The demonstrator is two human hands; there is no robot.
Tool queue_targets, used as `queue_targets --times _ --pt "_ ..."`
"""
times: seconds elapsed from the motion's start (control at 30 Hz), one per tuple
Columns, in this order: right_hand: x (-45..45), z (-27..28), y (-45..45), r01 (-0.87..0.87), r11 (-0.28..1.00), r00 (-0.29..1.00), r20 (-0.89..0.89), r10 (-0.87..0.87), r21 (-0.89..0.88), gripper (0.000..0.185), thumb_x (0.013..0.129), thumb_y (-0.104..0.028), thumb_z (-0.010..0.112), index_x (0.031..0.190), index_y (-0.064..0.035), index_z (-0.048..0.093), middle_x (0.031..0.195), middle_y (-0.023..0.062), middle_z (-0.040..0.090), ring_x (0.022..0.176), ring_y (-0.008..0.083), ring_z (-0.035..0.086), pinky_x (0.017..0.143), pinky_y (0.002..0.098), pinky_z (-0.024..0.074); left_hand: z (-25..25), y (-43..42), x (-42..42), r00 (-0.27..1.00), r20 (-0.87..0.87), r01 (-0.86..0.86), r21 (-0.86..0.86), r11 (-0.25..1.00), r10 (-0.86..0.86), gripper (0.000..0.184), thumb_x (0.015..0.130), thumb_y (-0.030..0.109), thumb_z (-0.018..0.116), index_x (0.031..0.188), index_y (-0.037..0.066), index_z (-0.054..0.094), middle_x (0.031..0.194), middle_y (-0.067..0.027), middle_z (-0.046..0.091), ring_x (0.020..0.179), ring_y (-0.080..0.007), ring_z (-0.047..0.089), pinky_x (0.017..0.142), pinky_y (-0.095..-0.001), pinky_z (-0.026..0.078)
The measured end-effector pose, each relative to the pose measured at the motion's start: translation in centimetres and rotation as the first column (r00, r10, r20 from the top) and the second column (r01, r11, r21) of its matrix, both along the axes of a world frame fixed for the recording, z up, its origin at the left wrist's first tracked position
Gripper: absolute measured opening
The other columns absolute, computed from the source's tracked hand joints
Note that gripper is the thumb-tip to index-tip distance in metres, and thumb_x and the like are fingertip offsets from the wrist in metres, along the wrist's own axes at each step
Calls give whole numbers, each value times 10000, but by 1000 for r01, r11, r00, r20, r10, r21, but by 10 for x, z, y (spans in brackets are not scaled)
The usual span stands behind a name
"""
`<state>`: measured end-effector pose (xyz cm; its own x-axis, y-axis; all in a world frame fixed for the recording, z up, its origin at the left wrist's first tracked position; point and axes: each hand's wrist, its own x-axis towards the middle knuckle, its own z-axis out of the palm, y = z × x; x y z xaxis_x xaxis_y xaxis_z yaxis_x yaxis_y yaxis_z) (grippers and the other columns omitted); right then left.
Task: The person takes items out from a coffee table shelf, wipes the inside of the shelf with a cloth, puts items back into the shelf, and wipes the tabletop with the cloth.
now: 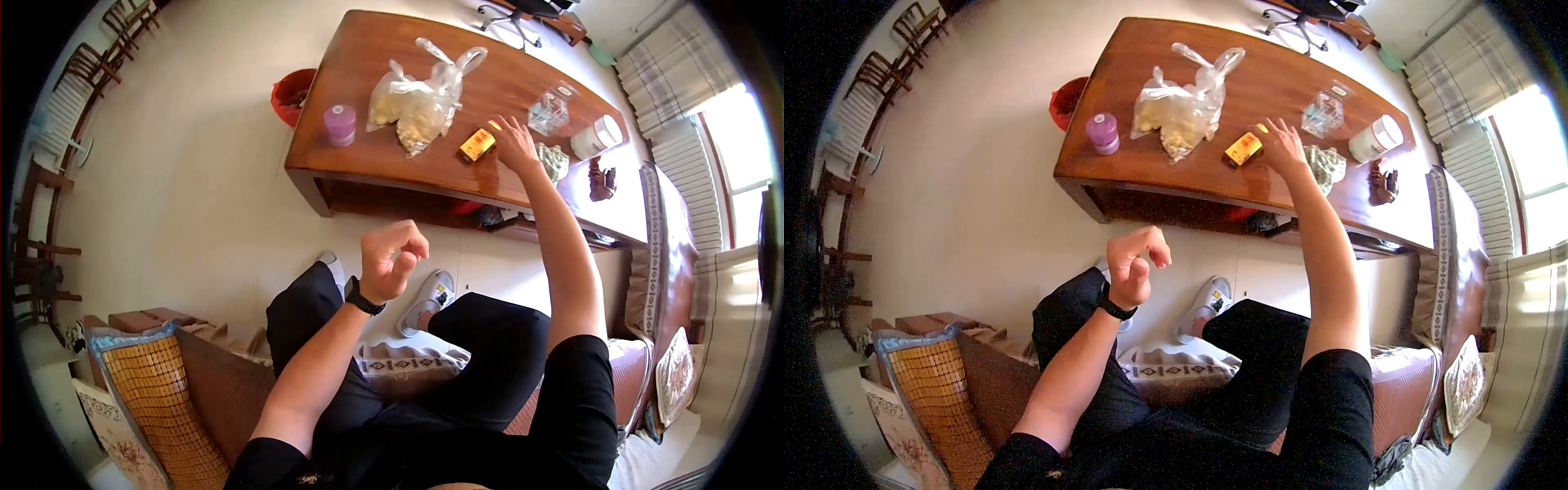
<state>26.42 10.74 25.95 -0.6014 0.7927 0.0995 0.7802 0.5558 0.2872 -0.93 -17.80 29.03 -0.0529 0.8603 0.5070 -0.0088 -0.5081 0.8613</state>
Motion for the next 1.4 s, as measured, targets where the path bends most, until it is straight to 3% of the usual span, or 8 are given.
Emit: queue_targets --times 0.2,0.4,0.67,0.9,0.97,1.1,1.2,1.4 --pt "11 11 -19 -76 997 996 -50 78 33 519 797 -121 766 1291 -142 608 1267 69 628 1212 296 582 994 454 506 3 2 2 999 -4 34 25 999 -34 764 996 733 404 718 52 609 650 -37 581 565 -150 571 533 -277 419" --pt "-27 36 -119 -240 970 865 -465 190 -49 424 793 -159 783 1199 -108 670 1130 125 658 1069 340 650 910 445 540 12 -26 17 993 11 112 158 981 -115 571 988 587 575 711 88 582 628 -41 548 552 -209 573 522 -326 438" --pt "-135 -115 -173 -435 853 834 -485 261 -289 484 835 -248 755 1290 -119 652 1212 123 652 1081 326 653 940 439 554 25 -51 -12 998 -37 -28 305 952 41 594 993 647 515 711 128 577 664 -17 550 593 -235 581 558 -349 423" --pt "-207 -287 -64 -21 874 958 -259 -122 -486 483 922 -361 664 1331 -108 617 1348 206 625 1162 406 640 990 522 529 14 -60 -45 991 -70 -117 19 993 118 429 954 402 655 666 106 538 640 -40 482 534 -222 495 497 -373 380" --pt "-217 -347 -50 -131 990 907 -408 100 -50 465 935 -371 652 1316 -104 629 1333 199 639 1211 413 610 1049 538 483 17 -59 -46 996 -21 -88 -88 992 86 393 942 346 676 664 104 540 638 -41 481 536 -219 498 495 -373 384" --pt "-251 -337 -55 -61 943 945 -322 -51 -328 463 947 -371 642 1308 -81 641 1324 206 646 1246 415 584 1082 542 453 21 -52 -48 998 -5 -63 -173 983 64 296 892 213 695 674 84 543 651 -54 487 548 -224 516 493 -371 395" --pt "-249 -355 -63 -106 985 938 -344 54 -133 439 890 -293 733 1254 -67 637 1312 248 623 1219 437 584 1029 541 482 21 -49 -50 999 43 -12 -214 977 22 258 863 160 697 680 71 538 664 -61 485 548 -236 510 498 -379 401" --pt "-232 -266 -118 -149 864 886 -454 -100 -482 374 900 -259 729 1234 -103 664 1216 172 681 1116 385 644 967 476 526 19 -48 -40 996 68 -46 -84 995 52 456 1009 355 529 651 72 527 640 -73 504 540 -270 514 495 -395 390"
